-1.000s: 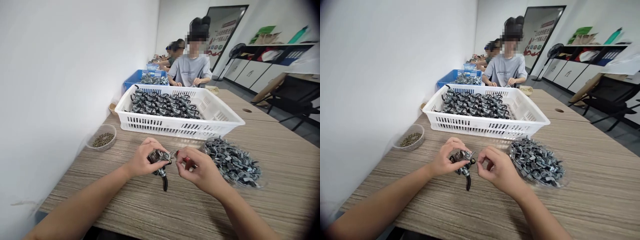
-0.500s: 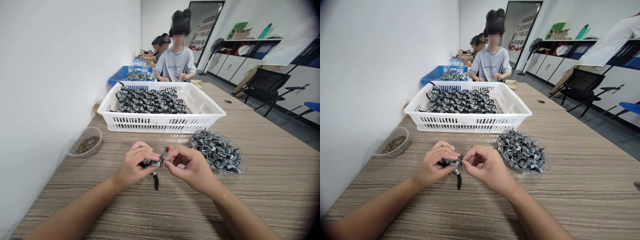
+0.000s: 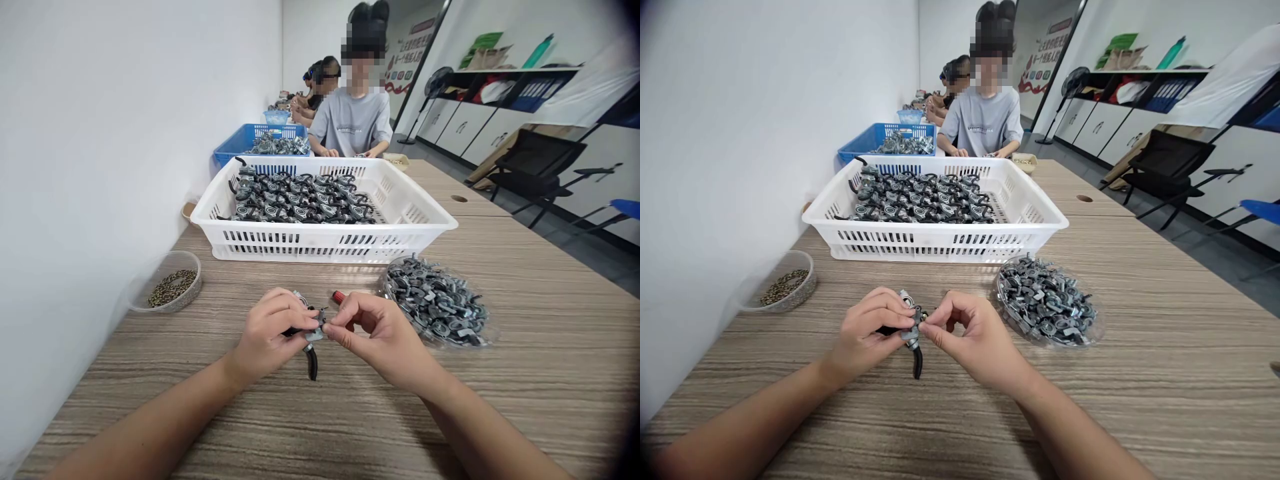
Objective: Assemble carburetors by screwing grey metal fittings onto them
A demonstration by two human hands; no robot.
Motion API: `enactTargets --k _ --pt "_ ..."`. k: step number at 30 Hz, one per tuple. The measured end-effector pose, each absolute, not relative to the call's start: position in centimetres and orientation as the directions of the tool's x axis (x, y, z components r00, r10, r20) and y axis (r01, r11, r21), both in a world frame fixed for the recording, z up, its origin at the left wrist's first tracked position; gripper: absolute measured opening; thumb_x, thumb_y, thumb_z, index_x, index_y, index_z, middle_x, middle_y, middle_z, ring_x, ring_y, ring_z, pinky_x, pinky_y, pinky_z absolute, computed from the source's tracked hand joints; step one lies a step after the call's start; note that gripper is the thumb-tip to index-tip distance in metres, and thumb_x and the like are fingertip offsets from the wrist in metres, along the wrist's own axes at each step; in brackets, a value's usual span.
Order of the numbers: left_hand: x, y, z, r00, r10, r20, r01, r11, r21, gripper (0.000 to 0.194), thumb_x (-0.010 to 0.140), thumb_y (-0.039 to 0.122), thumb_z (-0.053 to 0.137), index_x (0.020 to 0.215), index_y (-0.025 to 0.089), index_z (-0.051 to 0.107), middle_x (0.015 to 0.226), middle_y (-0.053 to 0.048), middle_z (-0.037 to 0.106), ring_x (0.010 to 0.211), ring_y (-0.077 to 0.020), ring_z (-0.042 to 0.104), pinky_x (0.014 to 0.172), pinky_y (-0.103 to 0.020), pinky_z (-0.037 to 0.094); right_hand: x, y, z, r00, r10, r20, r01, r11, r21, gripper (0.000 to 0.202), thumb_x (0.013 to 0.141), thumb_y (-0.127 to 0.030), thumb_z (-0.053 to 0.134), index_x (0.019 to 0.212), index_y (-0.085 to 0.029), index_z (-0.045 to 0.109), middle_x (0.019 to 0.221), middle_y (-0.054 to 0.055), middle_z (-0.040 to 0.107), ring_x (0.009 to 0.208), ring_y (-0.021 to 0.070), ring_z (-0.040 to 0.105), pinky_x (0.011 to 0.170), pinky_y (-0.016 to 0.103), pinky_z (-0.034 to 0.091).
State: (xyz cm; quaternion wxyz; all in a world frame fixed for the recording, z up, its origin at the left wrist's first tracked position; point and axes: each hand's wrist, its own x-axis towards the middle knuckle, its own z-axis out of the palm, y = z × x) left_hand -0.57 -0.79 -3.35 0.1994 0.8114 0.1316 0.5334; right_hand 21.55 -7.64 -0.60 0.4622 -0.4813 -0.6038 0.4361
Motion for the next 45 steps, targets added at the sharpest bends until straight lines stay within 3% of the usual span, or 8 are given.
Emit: enactTargets --k 11,24,33,37,39,45 --pt "-0.7 -1.1 -3.2 0.369 0.399 0.84 0.066 -0.912 0.404 0.019 0.089 0.013 0.088 0.095 0.023 0.072 0.09 -0.002 0.079 0.083 -0.0187 0.076 0.079 -0.038 0.06 20.6 -7.6 -0.5 -0.048 0.994 0.095 0.082 0.099 -0.992 0.034 0.083 -0.049 0.094 0.085 -0.023 0.072 0.076 0.002 0.074 0.072 0.0185 0.069 0.069 0.033 0.058" --pt "-0.5 -2.0 -3.6 0.38 0.344 0.858 0.162 -0.939 0.305 0.023 0.088 0.001 0.079 0.091 0.022 0.07 0.089 0.0 0.077 0.083 -0.0165 0.071 0.083 -0.039 0.055 21.0 -7.9 0.2 -0.057 0.998 0.007 0.043 0.009 -0.999 0.036 0.08 -0.047 0.096 0.085 -0.021 0.072 0.073 0.003 0.074 0.07 0.0176 0.07 0.066 0.029 0.056" --pt "-0.3 -2.3 -3.6 0.363 0.422 0.831 0.183 -0.906 0.381 0.026 0.086 0.0 0.081 0.091 0.022 0.069 0.089 -0.001 0.076 0.084 -0.018 0.072 0.081 -0.039 0.053 20.1 -8.6 -0.4 0.095 0.977 0.188 0.13 0.175 -0.976 0.025 0.09 -0.04 0.088 0.081 -0.023 0.07 0.075 0.001 0.068 0.072 0.0161 0.062 0.07 0.031 0.057" --pt "-0.2 -2.4 -3.7 0.339 0.477 0.811 0.164 -0.878 0.449 0.024 0.087 0.004 0.085 0.093 0.022 0.07 0.088 -0.001 0.076 0.082 -0.0181 0.073 0.081 -0.039 0.053 19.8 -8.7 -1.0 0.102 0.934 0.343 0.284 0.303 -0.91 0.016 0.095 -0.032 0.083 0.084 -0.025 0.073 0.075 -0.002 0.068 0.066 0.0142 0.055 0.101 0.045 0.059" --pt "-0.2 -2.4 -3.7 0.322 0.499 0.804 0.159 -0.866 0.474 0.024 0.086 0.006 0.086 0.093 0.022 0.07 0.087 -0.001 0.076 0.081 -0.018 0.073 0.08 -0.039 0.053 19.8 -8.8 -1.3 0.091 0.913 0.398 0.333 0.349 -0.876 0.013 0.096 -0.028 0.081 0.086 -0.026 0.073 0.076 -0.002 0.069 0.067 0.0149 0.056 0.109 0.05 0.056" --pt "-0.1 -2.3 -3.6 0.316 0.486 0.815 0.133 -0.873 0.469 0.023 0.087 0.006 0.085 0.093 0.022 0.07 0.086 -0.001 0.075 0.08 -0.018 0.073 0.08 -0.04 0.053 19.7 -8.7 -2.0 0.038 0.818 0.573 0.375 0.52 -0.767 0.016 0.095 -0.012 0.078 0.093 -0.027 0.072 0.085 -0.001 0.076 0.078 0.0169 0.069 0.106 0.05 0.06"
